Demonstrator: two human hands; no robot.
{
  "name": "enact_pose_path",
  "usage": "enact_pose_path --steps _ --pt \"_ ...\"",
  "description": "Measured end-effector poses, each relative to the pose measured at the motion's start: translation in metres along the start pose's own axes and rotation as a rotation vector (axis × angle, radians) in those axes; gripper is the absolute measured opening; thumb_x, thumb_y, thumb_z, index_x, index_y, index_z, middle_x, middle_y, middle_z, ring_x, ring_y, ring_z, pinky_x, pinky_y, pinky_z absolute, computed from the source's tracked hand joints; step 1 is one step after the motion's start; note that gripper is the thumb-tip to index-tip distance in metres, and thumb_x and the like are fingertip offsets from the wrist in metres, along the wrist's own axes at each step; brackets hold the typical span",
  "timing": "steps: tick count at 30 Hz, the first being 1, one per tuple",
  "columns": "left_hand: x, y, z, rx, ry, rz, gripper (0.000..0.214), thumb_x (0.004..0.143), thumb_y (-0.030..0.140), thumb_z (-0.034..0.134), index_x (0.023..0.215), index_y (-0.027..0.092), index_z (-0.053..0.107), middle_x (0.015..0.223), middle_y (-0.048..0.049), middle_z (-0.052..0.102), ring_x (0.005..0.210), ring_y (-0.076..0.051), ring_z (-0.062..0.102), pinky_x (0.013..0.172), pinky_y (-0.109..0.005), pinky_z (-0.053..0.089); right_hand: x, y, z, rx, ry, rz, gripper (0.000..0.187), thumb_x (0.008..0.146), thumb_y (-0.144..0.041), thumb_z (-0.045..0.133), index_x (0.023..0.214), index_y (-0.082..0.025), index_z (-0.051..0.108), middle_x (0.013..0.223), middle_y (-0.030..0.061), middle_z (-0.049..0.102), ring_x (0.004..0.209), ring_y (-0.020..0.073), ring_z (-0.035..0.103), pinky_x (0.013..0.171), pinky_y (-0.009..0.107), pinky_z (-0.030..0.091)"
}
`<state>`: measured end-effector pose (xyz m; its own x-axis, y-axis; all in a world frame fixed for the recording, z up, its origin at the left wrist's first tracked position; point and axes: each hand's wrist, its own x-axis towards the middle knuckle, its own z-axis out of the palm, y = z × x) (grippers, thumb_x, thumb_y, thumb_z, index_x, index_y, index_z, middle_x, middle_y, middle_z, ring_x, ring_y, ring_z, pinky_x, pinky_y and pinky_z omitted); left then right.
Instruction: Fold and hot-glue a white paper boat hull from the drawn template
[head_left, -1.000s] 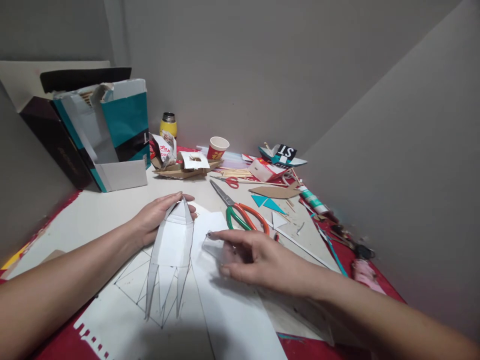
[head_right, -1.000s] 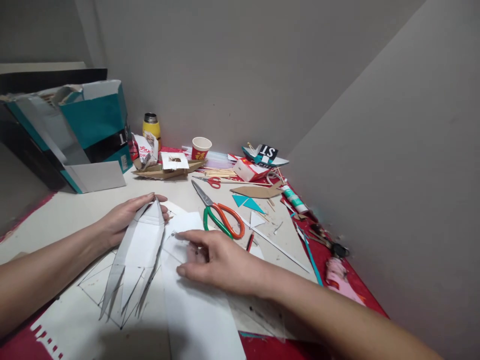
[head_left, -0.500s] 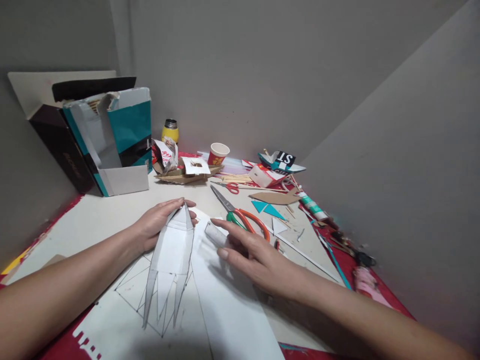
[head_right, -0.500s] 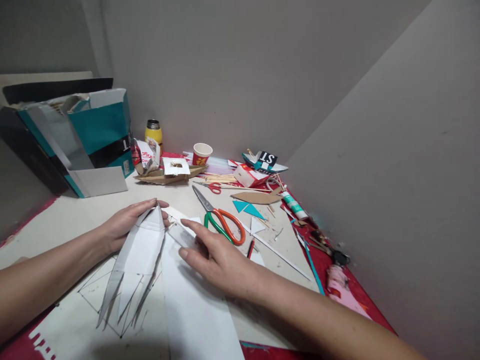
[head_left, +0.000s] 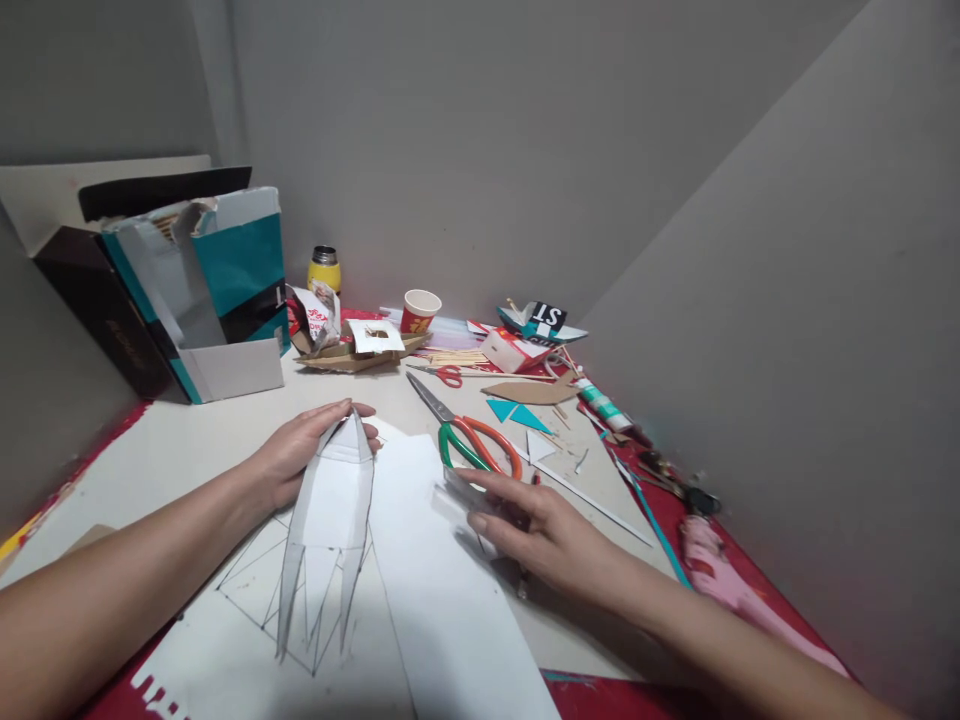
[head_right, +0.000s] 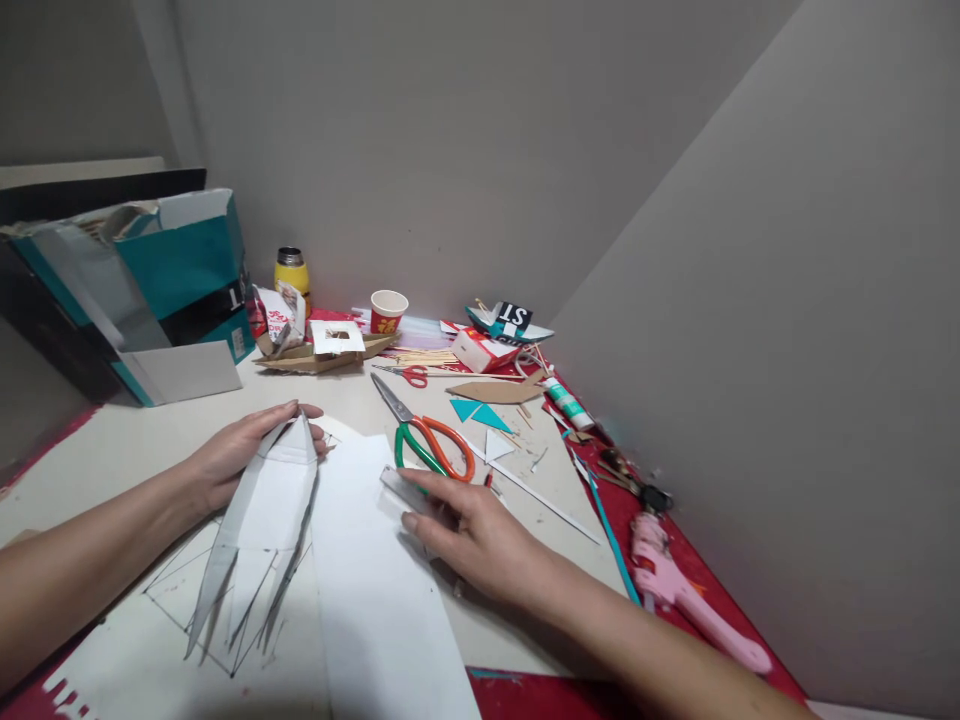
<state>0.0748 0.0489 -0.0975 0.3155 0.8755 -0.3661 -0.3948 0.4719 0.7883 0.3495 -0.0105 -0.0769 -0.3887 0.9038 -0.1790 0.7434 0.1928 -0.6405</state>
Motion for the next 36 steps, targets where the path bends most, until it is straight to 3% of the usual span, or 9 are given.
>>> enact_pose_path --steps 3,6,9,11,17,21,27,33,36 --pt "0.0 0.009 -0.003 0.013 0.026 -0.007 0.02 0.092 0.025 0.053 0.101 0.012 0.065 0.079 -0.0132 0.072 0.073 -0.024 0.071 0.068 -0.036 0.058 -0.006 0.008 -0.001 -0.035 -0.005 0.001 0.051 0.093 -0.043 0.047 0.137 -0.017 0.051 0.08 0.0048 0.065 0.064 0.0174 0.055 0.057 0.029 0.046" --pt "0.001 0.028 -0.01 0.034 0.076 0.0 0.019 0.093 0.024 0.049 0.099 0.014 0.064 0.078 -0.011 0.072 0.072 -0.024 0.071 0.068 -0.039 0.059 -0.015 0.01 0.002 -0.11 0.029 -0.04 0.052 0.09 -0.041 0.054 0.136 -0.018 0.051 0.107 0.0109 0.067 0.085 0.0223 0.063 0.073 0.036 0.053" --pt "0.001 0.051 -0.02 0.088 0.131 0.016 0.02 0.094 0.025 0.046 0.098 0.014 0.063 0.075 -0.0096 0.072 0.07 -0.024 0.071 0.064 -0.038 0.059 -0.022 0.005 0.01 -0.206 0.019 -0.24 0.061 0.086 -0.038 0.061 0.14 -0.016 0.045 0.136 0.0171 0.053 0.119 0.0277 0.055 0.097 0.042 0.048" --pt "-0.001 0.063 -0.026 0.144 0.155 0.021 0.021 0.095 0.024 0.046 0.099 0.013 0.062 0.076 -0.0106 0.073 0.07 -0.023 0.071 0.063 -0.036 0.058 -0.023 -0.004 0.017 -0.256 -0.068 -0.394 0.066 0.086 -0.038 0.062 0.144 -0.016 0.039 0.146 0.0178 0.043 0.129 0.0281 0.048 0.102 0.042 0.045" --pt "-0.009 0.078 -0.037 0.366 0.156 0.024 0.023 0.095 0.026 0.048 0.103 0.011 0.063 0.086 -0.0127 0.075 0.076 -0.023 0.07 0.069 -0.036 0.056 -0.003 -0.042 0.031 -0.404 -0.34 -0.65 0.063 0.09 -0.039 0.056 0.146 -0.017 0.035 0.15 0.0152 0.039 0.109 0.0296 0.063 0.081 0.041 0.056" --pt "-0.009 0.08 -0.046 0.552 0.161 0.062 0.023 0.092 0.029 0.055 0.106 0.014 0.066 0.093 -0.0091 0.076 0.084 -0.024 0.069 0.074 -0.034 0.054 0.011 -0.05 0.034 -0.48 -0.35 -0.691 0.064 0.088 -0.029 0.056 0.146 -0.013 0.034 0.146 0.0153 0.045 0.097 0.0258 0.067 0.074 0.038 0.056" --pt "-0.01 0.086 -0.054 0.949 0.242 0.163 0.023 0.088 0.032 0.062 0.102 0.016 0.071 0.099 -0.0027 0.075 0.085 -0.019 0.062 0.072 -0.024 0.045 0.006 -0.04 0.033 -0.527 -0.332 -0.662 0.061 0.088 -0.025 0.051 0.145 -0.012 0.034 0.147 0.0154 0.043 0.097 0.0251 0.067 0.073 0.037 0.054" --pt "-0.026 0.094 -0.04 1.444 0.422 0.283 0.018 0.075 0.032 0.072 0.07 0.015 0.07 0.065 -0.0052 0.066 0.074 -0.025 0.056 0.072 -0.03 0.037 -0.004 -0.035 0.033 -0.525 -0.34 -0.62 0.058 0.092 -0.04 0.052 0.142 -0.012 0.041 0.146 0.0171 0.045 0.096 0.0274 0.068 0.073 0.04 0.055" --pt "-0.036 0.087 -0.021 1.602 0.486 0.371 0.016 0.077 0.034 0.066 0.078 0.017 0.068 0.072 -0.0097 0.065 0.086 -0.034 0.058 0.081 -0.039 0.036 -0.009 -0.032 0.034 -0.513 -0.367 -0.603 0.058 0.091 -0.037 0.053 0.142 -0.013 0.041 0.149 0.0149 0.042 0.102 0.0288 0.066 0.077 0.041 0.056"
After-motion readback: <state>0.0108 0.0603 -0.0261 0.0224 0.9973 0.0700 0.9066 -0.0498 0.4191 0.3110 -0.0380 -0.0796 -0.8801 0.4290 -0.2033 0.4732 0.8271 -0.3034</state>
